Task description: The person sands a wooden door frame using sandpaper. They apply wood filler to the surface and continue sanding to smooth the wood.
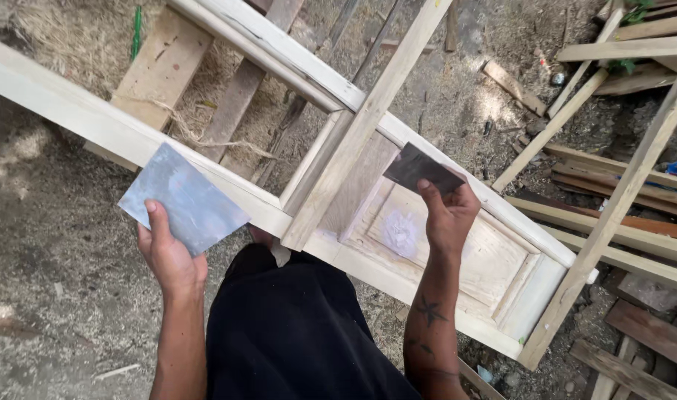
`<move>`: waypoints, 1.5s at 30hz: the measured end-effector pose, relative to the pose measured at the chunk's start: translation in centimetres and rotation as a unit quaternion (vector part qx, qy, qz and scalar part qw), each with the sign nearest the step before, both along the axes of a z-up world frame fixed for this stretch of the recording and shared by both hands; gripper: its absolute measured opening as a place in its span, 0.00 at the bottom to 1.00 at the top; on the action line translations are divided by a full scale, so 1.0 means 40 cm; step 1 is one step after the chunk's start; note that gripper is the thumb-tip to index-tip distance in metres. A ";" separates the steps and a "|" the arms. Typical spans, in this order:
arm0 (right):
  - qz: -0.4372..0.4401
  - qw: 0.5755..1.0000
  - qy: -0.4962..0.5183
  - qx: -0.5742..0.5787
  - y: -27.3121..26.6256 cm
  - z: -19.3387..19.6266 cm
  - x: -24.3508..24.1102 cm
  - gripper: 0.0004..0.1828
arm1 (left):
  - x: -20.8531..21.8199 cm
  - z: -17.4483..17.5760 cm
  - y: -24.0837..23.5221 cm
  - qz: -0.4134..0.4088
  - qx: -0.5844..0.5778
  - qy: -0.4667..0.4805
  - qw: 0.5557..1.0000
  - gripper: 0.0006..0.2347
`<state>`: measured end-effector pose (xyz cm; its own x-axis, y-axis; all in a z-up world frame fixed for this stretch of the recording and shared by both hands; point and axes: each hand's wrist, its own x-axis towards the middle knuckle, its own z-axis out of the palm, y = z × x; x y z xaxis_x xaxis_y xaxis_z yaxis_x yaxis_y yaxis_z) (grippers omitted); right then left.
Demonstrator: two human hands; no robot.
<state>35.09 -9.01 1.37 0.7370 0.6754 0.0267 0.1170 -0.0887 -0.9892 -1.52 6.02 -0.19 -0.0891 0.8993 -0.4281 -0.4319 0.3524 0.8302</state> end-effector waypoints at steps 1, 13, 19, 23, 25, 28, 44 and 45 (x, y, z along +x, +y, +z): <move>0.010 1.000 0.016 0.006 -0.001 -0.001 0.016 0.15 | 0.016 -0.002 -0.024 0.009 0.000 -0.001 1.000 0.24; 0.051 0.992 -0.049 -0.103 0.257 0.071 0.022 0.10 | 0.086 -0.003 0.187 -0.053 -0.002 0.033 0.998 0.26; 0.003 0.961 -0.132 -0.241 0.438 0.103 -0.042 0.13 | 0.049 -0.029 0.380 -0.146 0.017 0.047 0.988 0.23; -0.042 0.935 -0.158 -0.316 0.539 0.090 -0.070 0.15 | 0.014 -0.068 0.523 -0.203 0.012 0.028 0.979 0.19; -0.049 0.907 -0.180 -0.377 0.566 0.083 -0.075 0.14 | -0.001 -0.086 0.577 -0.230 0.001 0.023 0.973 0.19; -0.053 0.871 -0.192 -0.449 0.633 0.064 -0.066 0.15 | -0.006 -0.102 0.676 -0.240 0.003 0.040 0.970 0.18; 0.087 0.667 -0.238 -0.700 0.729 0.009 -0.096 0.27 | 0.040 -0.157 0.818 -0.298 -0.057 0.020 0.953 0.18; 0.091 0.673 -0.265 -0.685 0.729 -0.009 -0.118 0.25 | 0.043 -0.157 0.822 -0.299 -0.059 0.021 0.952 0.17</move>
<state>30.39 20.16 1.00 0.7709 0.4119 -0.4858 0.5530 -0.8113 0.1897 0.21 38.89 -6.47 0.4036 0.7404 -0.5376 -0.0917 0.6173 0.7814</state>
